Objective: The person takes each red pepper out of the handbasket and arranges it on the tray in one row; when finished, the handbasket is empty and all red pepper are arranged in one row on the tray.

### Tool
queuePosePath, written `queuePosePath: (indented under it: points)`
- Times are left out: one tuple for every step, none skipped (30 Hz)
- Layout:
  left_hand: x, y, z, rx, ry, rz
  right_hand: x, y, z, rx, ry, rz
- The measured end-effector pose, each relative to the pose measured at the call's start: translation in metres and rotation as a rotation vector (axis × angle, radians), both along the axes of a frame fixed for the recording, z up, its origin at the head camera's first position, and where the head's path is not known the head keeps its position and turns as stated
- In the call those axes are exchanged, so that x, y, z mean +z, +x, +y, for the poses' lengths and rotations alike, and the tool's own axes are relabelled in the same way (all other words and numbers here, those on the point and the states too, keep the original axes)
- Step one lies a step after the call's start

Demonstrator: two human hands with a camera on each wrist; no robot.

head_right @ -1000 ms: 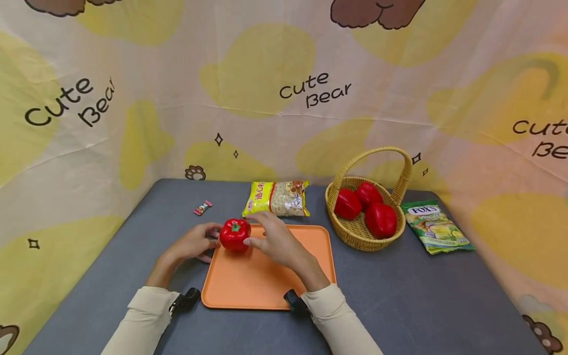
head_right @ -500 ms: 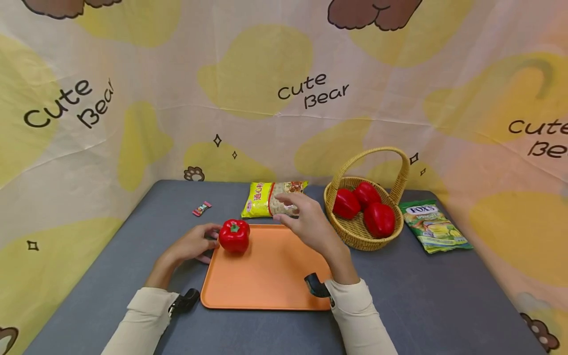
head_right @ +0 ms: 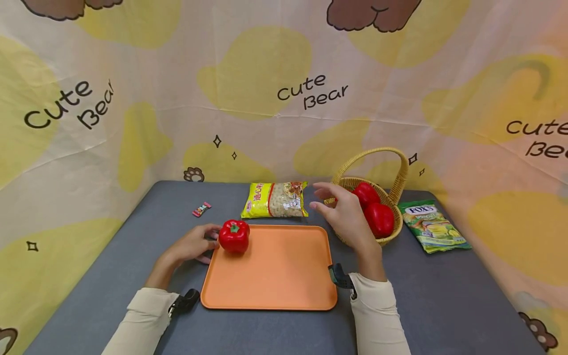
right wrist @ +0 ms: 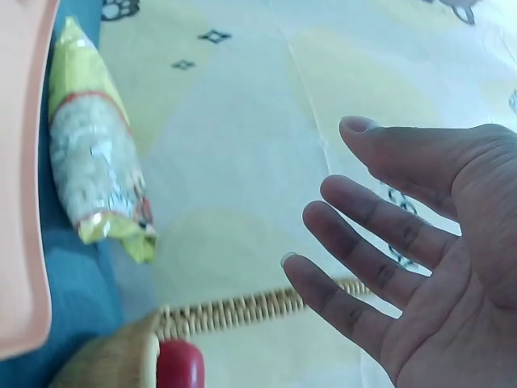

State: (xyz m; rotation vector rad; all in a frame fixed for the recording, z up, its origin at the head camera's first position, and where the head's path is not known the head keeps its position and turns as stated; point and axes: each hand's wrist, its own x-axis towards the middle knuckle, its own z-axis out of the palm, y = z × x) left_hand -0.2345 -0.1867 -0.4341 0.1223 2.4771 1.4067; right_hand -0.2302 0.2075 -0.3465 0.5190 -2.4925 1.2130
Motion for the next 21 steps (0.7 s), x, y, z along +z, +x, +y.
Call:
queuePosePath:
  points:
    - [0.000,0.000,0.000,0.000,0.000,0.000,0.000,0.000,0.004,-0.014,-0.002,-0.003]
    - [0.000,0.000,0.000,0.000,0.000,0.000,-0.001,0.000,0.007,-0.025,-0.008,-0.007]
    - [0.000,0.000,0.000,0.002,0.000,-0.001,-0.001,-0.001,0.011,-0.038,-0.016,-0.011]
    - [0.000,0.000,0.000,0.003,-0.001,-0.002,-0.002,-0.001,0.015,-0.047,-0.022,-0.015]
    - [0.000,0.000,0.000,0.005,-0.003,-0.003,-0.003,-0.002,0.019,-0.059,-0.024,-0.022]
    - [0.000,0.000,0.001,0.005,-0.005,-0.004,-0.004,-0.002,0.024,-0.069,-0.031,-0.030]
    - [0.000,0.000,0.001,0.006,-0.008,-0.005,-0.006,-0.003,0.028,-0.082,-0.033,-0.038]
    - [0.000,0.000,0.001,0.006,-0.009,-0.005,-0.007,-0.003,0.032,-0.095,-0.034,-0.046]
    - [0.000,0.000,0.001,0.006,-0.009,-0.005,-0.009,-0.004,0.037,-0.109,-0.035,-0.054]
    - [0.000,0.000,0.001,0.005,-0.009,-0.005,-0.010,-0.004,0.041,-0.122,-0.035,-0.064]
    - [0.000,0.000,0.001,0.004,-0.008,-0.004,-0.012,-0.004,0.045,-0.137,-0.035,-0.074]
    - [0.000,0.000,0.001,0.003,-0.005,-0.003,-0.014,-0.004,0.049,-0.152,-0.035,-0.081]
    - [0.000,0.000,0.001,0.001,-0.004,-0.002,-0.015,-0.004,0.052,-0.164,-0.033,-0.090]
    - [0.000,0.000,0.001,0.000,-0.002,-0.001,-0.017,-0.005,0.056,-0.173,-0.034,-0.100]
    - [0.000,0.000,0.001,-0.001,0.000,0.000,-0.019,-0.005,0.059,-0.183,-0.034,-0.109]
    - [0.000,0.000,0.000,-0.002,0.001,0.001,-0.020,-0.005,0.062,-0.191,-0.032,-0.118]
    - [0.000,0.000,0.000,-0.005,0.001,0.001,-0.022,-0.006,0.065,-0.198,-0.032,-0.128]
    - [0.000,0.000,0.000,-0.006,0.000,0.001,-0.024,-0.006,0.068,-0.205,-0.031,-0.137]
    - [0.000,0.000,0.000,-0.006,-0.001,0.002,-0.026,-0.007,0.072,-0.210,-0.028,-0.148]
    - [0.000,0.000,0.000,-0.005,0.000,0.002,-0.028,-0.008,0.074,-0.216,-0.025,-0.157]
    - [0.000,0.000,0.000,-0.005,-0.001,0.003,-0.029,-0.009,0.077,-0.221,-0.024,-0.166]
